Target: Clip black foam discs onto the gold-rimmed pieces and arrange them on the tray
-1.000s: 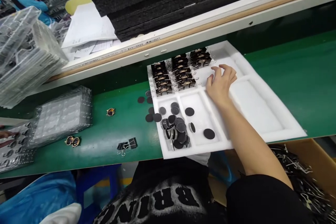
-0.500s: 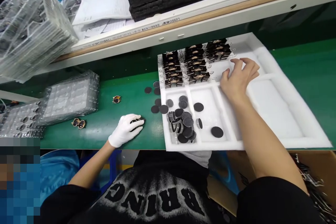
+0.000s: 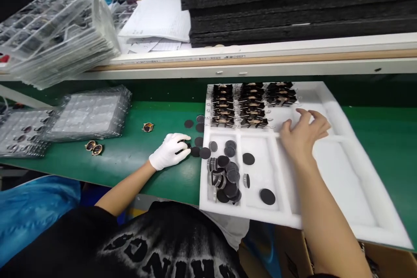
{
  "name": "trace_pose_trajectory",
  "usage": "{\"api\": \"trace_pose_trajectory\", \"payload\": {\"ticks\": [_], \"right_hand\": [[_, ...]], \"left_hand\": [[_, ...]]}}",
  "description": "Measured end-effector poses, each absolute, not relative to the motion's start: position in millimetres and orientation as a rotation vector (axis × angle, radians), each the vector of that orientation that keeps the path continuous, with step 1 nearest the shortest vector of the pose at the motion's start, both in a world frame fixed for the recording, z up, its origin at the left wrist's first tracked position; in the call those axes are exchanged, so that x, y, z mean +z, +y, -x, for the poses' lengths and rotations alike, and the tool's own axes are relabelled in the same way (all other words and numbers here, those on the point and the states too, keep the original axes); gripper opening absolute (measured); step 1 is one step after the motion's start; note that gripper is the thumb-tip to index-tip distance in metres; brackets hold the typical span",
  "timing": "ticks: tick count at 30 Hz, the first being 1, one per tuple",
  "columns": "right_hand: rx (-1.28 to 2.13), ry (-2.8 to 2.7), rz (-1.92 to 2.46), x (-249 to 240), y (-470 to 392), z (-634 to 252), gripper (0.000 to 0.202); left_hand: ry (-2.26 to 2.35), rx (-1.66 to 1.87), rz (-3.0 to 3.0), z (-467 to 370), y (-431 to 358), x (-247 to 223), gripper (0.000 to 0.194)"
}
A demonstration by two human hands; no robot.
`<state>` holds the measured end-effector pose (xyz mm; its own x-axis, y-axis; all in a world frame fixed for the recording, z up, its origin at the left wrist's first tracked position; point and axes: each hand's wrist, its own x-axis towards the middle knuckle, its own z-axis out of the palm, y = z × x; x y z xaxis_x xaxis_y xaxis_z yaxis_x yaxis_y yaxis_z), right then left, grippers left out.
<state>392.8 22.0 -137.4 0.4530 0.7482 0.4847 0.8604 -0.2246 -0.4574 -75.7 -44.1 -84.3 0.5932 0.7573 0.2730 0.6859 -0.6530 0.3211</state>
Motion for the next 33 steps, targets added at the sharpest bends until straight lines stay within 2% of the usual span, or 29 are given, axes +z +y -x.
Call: {"api": "trace_pose_trajectory", "payload": {"ticks": [5,8,14,17,19,23,26,28,33], "right_hand": [[-0.165,-1.280,2.029,-149.1,27.0,-402.1,0.062],[-0.159,-1.269,1.988,-146.4,23.6,-397.8,0.061],[-0.225,-1.274,1.834,-111.5,10.3,-382.7,0.054],[-0.322,-1.314,1.733,-76.4,0.4,-366.7,0.047],[-0.356,-1.427,1.646,-50.2,-6.1,-345.3,0.042],[-0.250,-1.796,1.454,-4.8,-10.1,-269.5,0.029],[0.133,-2.384,1.341,11.4,-0.5,-194.7,0.034],[0.285,-2.638,1.370,9.0,9.9,-147.3,0.036],[0.356,-2.745,1.624,-23.8,31.5,-78.8,0.039]], "left_hand": [[1.161,0.595,-2.573,80.4,-46.1,-85.7,0.029],[1.291,0.683,-2.530,89.7,-39.6,-86.1,0.029],[2.008,0.867,-2.169,159.1,-17.0,-84.4,0.052],[2.143,0.737,-2.054,194.7,-16.1,-85.7,0.083],[2.120,0.626,-2.051,207.9,-16.4,-86.5,0.089],[2.018,0.512,-2.109,209.2,-4.7,-86.1,0.077],[1.920,0.461,-2.178,196.0,14.5,-85.0,0.072],[1.873,0.441,-2.217,183.1,27.4,-84.9,0.075],[1.818,0.462,-2.299,144.1,45.6,-87.6,0.077]]}}
